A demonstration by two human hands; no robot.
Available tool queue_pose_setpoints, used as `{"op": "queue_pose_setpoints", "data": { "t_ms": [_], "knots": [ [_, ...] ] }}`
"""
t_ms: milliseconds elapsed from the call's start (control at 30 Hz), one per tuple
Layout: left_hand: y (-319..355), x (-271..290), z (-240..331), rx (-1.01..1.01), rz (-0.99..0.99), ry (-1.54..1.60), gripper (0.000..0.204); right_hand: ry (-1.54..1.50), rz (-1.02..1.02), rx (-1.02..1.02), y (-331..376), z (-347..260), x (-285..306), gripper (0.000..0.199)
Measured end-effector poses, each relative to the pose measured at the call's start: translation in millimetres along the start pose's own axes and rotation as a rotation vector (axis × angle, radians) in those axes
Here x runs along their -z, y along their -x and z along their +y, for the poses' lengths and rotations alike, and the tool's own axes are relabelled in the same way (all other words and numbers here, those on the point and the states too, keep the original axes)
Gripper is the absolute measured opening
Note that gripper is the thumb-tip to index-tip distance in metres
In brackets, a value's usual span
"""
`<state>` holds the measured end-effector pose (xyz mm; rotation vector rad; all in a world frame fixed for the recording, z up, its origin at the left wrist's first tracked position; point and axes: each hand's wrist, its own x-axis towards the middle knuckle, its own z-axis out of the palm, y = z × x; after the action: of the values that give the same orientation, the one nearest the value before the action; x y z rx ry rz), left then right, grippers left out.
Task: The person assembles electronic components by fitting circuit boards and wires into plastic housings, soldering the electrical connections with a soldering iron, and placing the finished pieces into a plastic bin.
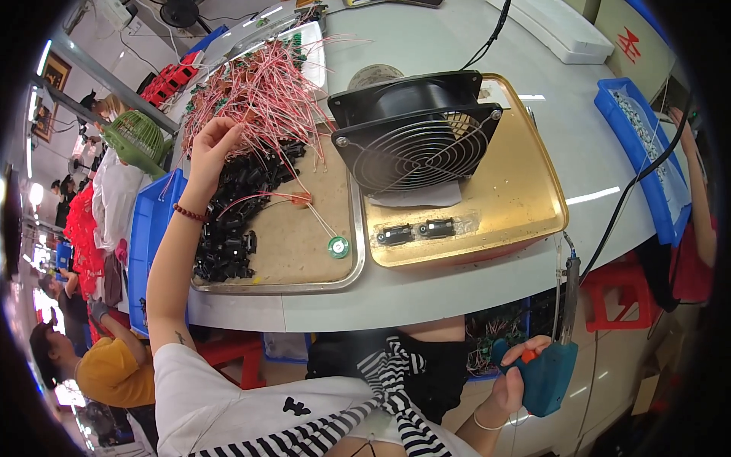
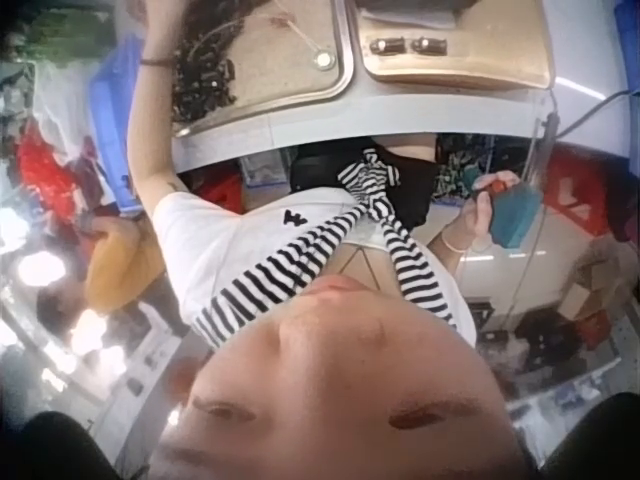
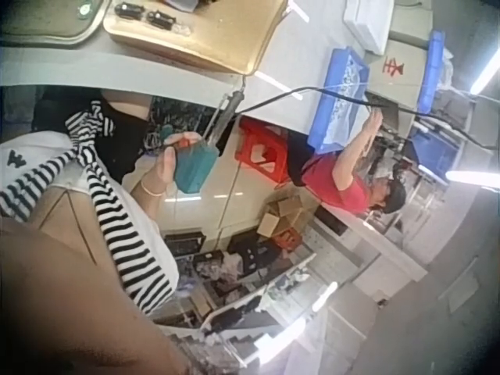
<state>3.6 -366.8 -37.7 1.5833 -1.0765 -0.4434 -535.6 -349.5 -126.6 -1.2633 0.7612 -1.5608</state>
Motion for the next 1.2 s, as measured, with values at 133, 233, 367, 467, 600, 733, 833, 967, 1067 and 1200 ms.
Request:
{"op": "queue_pose_setpoints", "data": {
  "t_ms": [133, 233, 367, 467, 600, 733, 833, 967, 1067, 1200],
  "knots": [
    [2, 8, -5, 0.017, 0.024, 0.042, 0.010, 0.007, 0.002, -0.001, 0, -2, -2, 0.046],
    [3, 9, -8, -0.005, 0.039, 0.038, 0.008, -0.004, 0.008, 0.000, 0, -2, -3, 0.046],
    [3, 14, -13, -0.190, 0.000, -0.044, 0.010, -0.002, 0.052, -0.018, 0, -4, -7, 0.048],
    [5, 11, -10, -0.236, 0.001, 0.002, 0.010, -0.006, 0.096, -0.027, 1, -3, -7, 0.049],
    [18, 9, 4, -0.252, -0.043, 0.025, 0.008, -0.015, 0.093, -0.030, 1, -3, -6, 0.049],
    [34, 6, 22, -0.165, -0.188, 0.006, 0.009, 0.008, 0.036, -0.031, 2, -3, -5, 0.047],
    [44, 1, 29, -0.097, -0.210, 0.024, 0.009, -0.006, 0.022, -0.021, 2, -3, -5, 0.047],
    [60, -11, 49, -0.131, -0.200, 0.189, 0.010, -0.010, 0.030, -0.025, 3, -3, -4, 0.047],
    [68, -3, 65, 0.057, -0.440, 0.389, 0.011, 0.000, 0.027, -0.013, 3, -2, -2, 0.046],
    [68, 2, 90, 0.278, -1.020, -0.318, 0.026, -0.011, 0.021, -0.004, 3, -2, -2, 0.046]
  ]
}}
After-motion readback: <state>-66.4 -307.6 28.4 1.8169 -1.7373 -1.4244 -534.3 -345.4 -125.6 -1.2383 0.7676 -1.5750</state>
